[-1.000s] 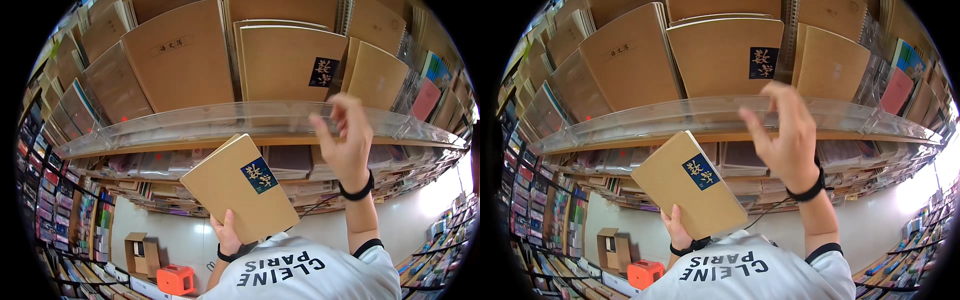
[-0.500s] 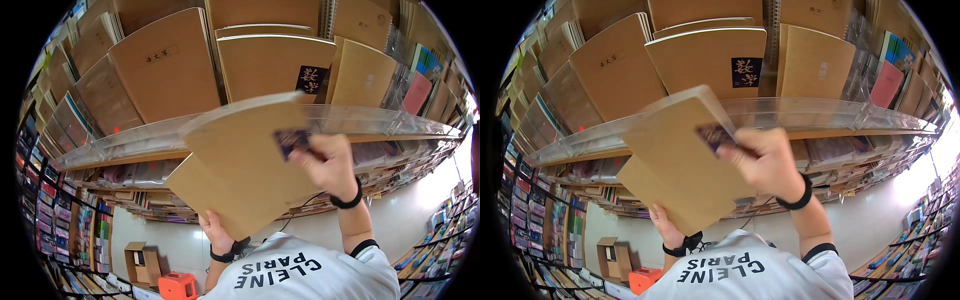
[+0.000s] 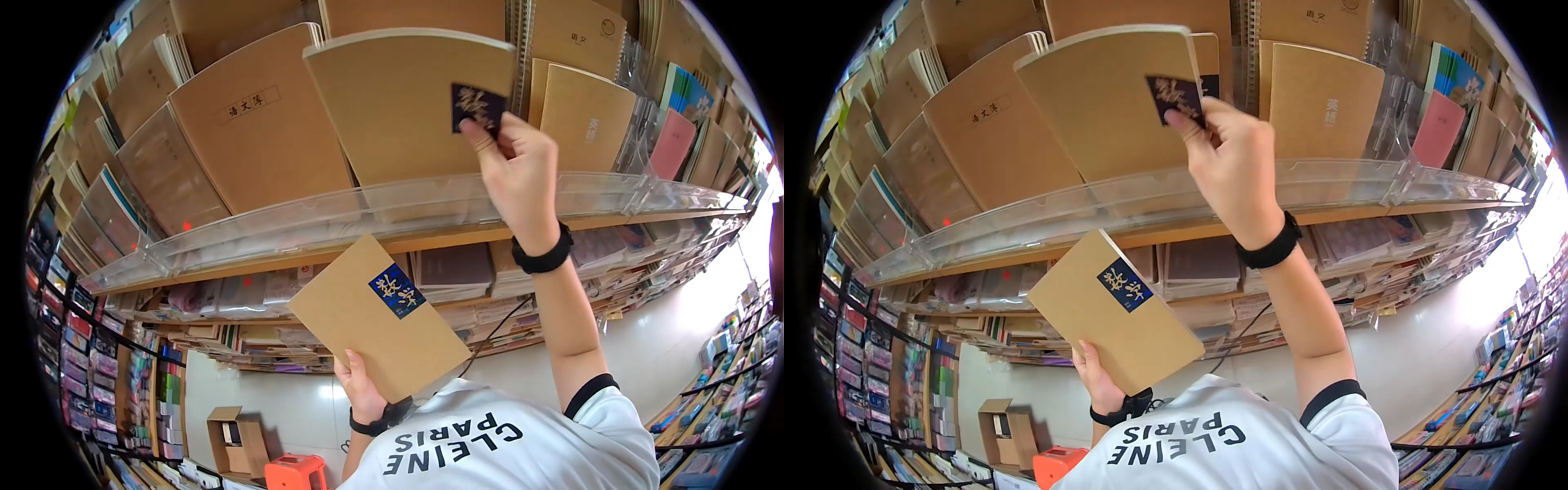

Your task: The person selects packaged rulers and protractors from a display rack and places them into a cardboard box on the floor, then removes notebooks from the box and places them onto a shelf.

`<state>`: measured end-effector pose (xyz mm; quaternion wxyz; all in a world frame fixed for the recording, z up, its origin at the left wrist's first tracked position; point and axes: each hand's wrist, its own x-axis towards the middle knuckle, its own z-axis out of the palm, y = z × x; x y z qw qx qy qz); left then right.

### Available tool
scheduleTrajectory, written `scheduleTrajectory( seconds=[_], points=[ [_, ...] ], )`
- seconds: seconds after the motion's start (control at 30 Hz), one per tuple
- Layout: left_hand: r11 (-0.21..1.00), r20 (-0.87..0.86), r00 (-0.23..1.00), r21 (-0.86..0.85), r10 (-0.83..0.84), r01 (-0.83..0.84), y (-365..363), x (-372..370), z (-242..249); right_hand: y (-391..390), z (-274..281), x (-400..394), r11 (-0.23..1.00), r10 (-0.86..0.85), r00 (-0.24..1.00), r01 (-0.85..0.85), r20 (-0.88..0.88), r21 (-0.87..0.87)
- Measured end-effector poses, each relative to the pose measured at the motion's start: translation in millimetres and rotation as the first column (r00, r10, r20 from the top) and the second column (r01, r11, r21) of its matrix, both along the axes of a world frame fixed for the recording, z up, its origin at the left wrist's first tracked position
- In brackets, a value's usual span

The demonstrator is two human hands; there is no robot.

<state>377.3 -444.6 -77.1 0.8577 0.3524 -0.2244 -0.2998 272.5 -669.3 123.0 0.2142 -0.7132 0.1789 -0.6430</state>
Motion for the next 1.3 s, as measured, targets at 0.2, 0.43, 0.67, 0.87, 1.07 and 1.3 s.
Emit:
scheduleTrajectory(
  seconds=[0.2,0.43,0.67,0.87,1.07,1.3],
  points=[
    [1.000,0.015,1.000,0.012,0.023,-0.023,1.1,1.2,0.4,9.6,-6.9,-11.6,0.830,-0.558,0.765,0.503,-0.321,-0.242],
    [0.999,0.151,0.988,-0.034,0.007,-0.001,0.2,3.5,7.8,69.5,-29.1,-42.7,0.996,-0.052,0.892,0.014,-0.449,-0.089],
    [0.997,0.561,0.825,-0.022,0.070,-0.070,-20.2,19.9,73.3,66.9,-32.3,-53.3,0.827,0.533,0.787,-0.407,-0.310,0.388],
    [0.870,0.848,0.334,-0.255,0.410,-0.421,-72.4,36.5,191.1,40.6,17.3,-36.2,0.975,0.151,0.982,-0.129,0.111,-0.183],
    [0.796,0.848,0.148,-0.399,0.509,-0.455,-124.9,46.5,230.6,3.1,26.1,-19.7,0.981,-0.134,0.989,0.141,0.063,-0.132],
    [0.724,0.986,-0.062,-0.156,0.155,-0.672,-128.7,52.6,207.8,-10.3,6.8,-22.2,0.959,-0.281,0.901,0.259,-0.330,-0.112]
  ],
)
